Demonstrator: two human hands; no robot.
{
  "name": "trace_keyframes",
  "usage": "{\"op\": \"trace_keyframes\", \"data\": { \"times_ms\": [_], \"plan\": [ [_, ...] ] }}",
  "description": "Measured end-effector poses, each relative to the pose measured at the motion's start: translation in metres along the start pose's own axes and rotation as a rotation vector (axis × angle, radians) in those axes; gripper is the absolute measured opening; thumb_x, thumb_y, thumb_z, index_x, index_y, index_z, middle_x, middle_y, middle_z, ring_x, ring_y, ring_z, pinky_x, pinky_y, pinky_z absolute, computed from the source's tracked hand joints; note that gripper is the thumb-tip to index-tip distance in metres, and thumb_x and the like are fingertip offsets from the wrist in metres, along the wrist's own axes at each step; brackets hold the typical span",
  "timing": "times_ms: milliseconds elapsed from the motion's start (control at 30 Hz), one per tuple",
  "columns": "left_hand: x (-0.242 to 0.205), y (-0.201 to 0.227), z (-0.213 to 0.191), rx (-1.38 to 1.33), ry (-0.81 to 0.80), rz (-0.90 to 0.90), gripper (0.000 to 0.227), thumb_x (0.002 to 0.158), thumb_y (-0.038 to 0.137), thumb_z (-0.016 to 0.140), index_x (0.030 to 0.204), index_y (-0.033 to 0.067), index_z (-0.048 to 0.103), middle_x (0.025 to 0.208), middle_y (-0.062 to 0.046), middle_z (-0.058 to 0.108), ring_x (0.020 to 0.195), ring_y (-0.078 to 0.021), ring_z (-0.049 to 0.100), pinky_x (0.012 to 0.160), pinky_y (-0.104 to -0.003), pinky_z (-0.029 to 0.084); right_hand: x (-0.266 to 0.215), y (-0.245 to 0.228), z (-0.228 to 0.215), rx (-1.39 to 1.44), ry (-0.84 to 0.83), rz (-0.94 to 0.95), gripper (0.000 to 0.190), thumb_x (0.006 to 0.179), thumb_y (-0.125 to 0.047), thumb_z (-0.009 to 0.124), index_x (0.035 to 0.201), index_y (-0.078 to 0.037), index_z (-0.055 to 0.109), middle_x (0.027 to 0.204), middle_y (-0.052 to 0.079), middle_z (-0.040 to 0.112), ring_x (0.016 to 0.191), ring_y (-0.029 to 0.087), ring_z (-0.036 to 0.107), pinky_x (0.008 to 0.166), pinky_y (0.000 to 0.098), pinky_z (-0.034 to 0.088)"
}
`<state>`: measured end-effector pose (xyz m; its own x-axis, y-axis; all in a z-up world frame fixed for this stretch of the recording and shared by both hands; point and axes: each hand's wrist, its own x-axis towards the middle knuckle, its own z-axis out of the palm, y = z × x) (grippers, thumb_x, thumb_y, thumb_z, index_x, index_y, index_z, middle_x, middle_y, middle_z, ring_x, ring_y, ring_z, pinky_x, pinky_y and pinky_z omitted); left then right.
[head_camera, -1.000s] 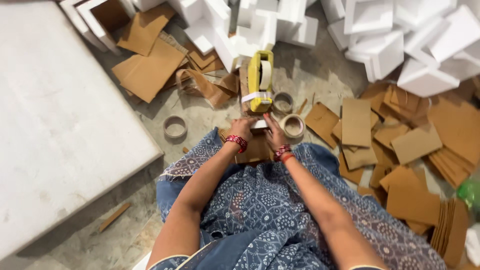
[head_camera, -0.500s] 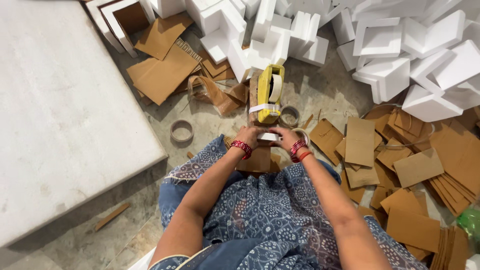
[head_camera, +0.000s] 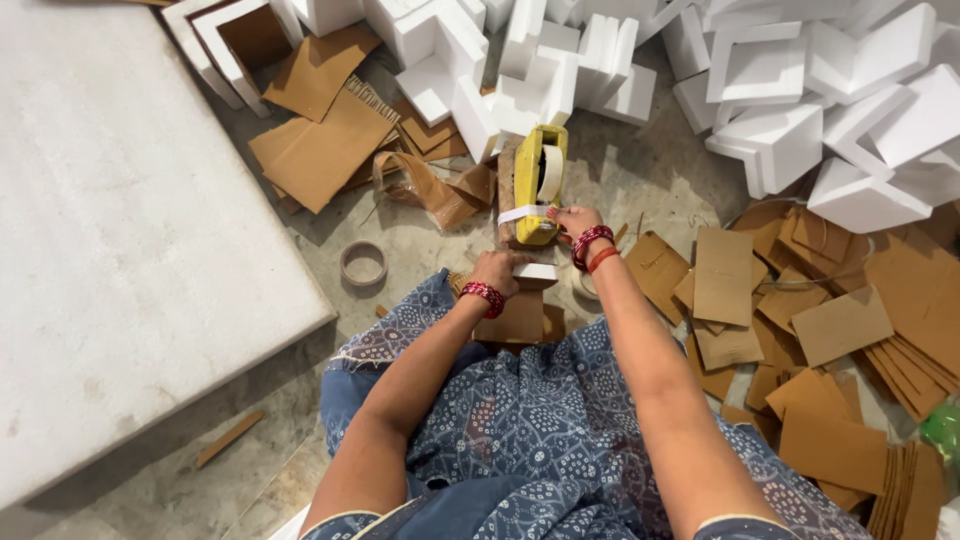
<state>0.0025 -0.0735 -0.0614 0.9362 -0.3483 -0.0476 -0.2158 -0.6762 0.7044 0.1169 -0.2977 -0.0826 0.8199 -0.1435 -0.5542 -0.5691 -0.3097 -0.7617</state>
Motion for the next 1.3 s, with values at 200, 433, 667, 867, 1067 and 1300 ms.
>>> {"op": "trace_keyframes", "data": {
  "times_ms": [200, 433, 667, 867, 1067, 1300],
  "plan": [
    [0.002, -0.012, 0.015, -0.035, 0.115, 0.016, 0.042, 0.072, 0.005, 0.068, 0.110, 0.0197, 0.077, 0.105, -0.014, 0.076, 0.099, -0.0333, 0.073, 0.095, -0.041, 0.056, -0.073, 0.064, -0.007, 0.364, -0.096, -0.227, 0.017, 0.092, -0.017, 0.082, 0.100, -0.003, 0.075, 0.087, 0.002, 0.072, 0.071, 0.008, 0.062, 0.066, 0.0228, 0.051],
    [-0.005, 0.009, -0.004, -0.002, 0.026, -0.022, 0.051, 0.069, 0.002, 0.067, 0.115, 0.0219, 0.078, 0.104, -0.017, 0.075, 0.098, -0.0364, 0.070, 0.092, -0.046, 0.052, -0.180, 0.125, 0.011, 0.498, -0.216, 0.040, 0.028, 0.091, -0.018, 0.079, 0.106, 0.003, 0.069, 0.089, 0.011, 0.076, 0.076, 0.020, 0.076, 0.066, 0.0314, 0.062],
    [-0.012, 0.011, -0.002, -0.027, 0.088, -0.030, 0.052, 0.068, 0.002, 0.065, 0.115, 0.0212, 0.077, 0.107, -0.015, 0.075, 0.099, -0.0349, 0.070, 0.094, -0.044, 0.053, -0.177, 0.123, 0.031, 0.487, -0.113, 0.068, 0.024, 0.086, -0.011, 0.074, 0.105, -0.017, 0.060, 0.085, 0.007, 0.077, 0.072, 0.020, 0.075, 0.058, 0.0289, 0.058],
    [-0.016, 0.008, 0.005, 0.008, 0.092, 0.022, 0.051, 0.066, -0.001, 0.065, 0.111, 0.0188, 0.078, 0.108, -0.010, 0.077, 0.104, -0.0337, 0.069, 0.092, -0.047, 0.051, -0.132, 0.137, 0.060, -0.135, 0.362, -0.324, 0.044, 0.069, -0.007, 0.095, 0.080, -0.005, 0.053, 0.070, 0.010, 0.067, 0.065, 0.022, 0.063, 0.058, 0.0332, 0.054],
    [-0.017, -0.004, 0.010, -0.054, 0.143, 0.079, 0.050, 0.068, 0.001, 0.065, 0.114, 0.0185, 0.077, 0.118, -0.011, 0.074, 0.108, -0.0322, 0.068, 0.098, -0.044, 0.052, -0.111, 0.146, 0.055, -0.244, 0.330, -0.388, 0.034, 0.074, -0.011, 0.086, 0.086, -0.001, 0.056, 0.075, 0.014, 0.068, 0.066, 0.023, 0.070, 0.061, 0.0353, 0.057],
    [-0.029, 0.014, -0.003, -0.021, 0.108, 0.050, 0.055, 0.067, -0.001, 0.064, 0.116, 0.0213, 0.077, 0.112, -0.005, 0.076, 0.110, -0.0292, 0.066, 0.097, -0.047, 0.045, -0.055, 0.115, 0.010, -0.242, 0.093, -0.447, 0.014, 0.089, -0.015, 0.077, 0.097, -0.005, 0.080, 0.087, 0.013, 0.078, 0.076, 0.020, 0.072, 0.070, 0.0307, 0.056]
  ]
}}
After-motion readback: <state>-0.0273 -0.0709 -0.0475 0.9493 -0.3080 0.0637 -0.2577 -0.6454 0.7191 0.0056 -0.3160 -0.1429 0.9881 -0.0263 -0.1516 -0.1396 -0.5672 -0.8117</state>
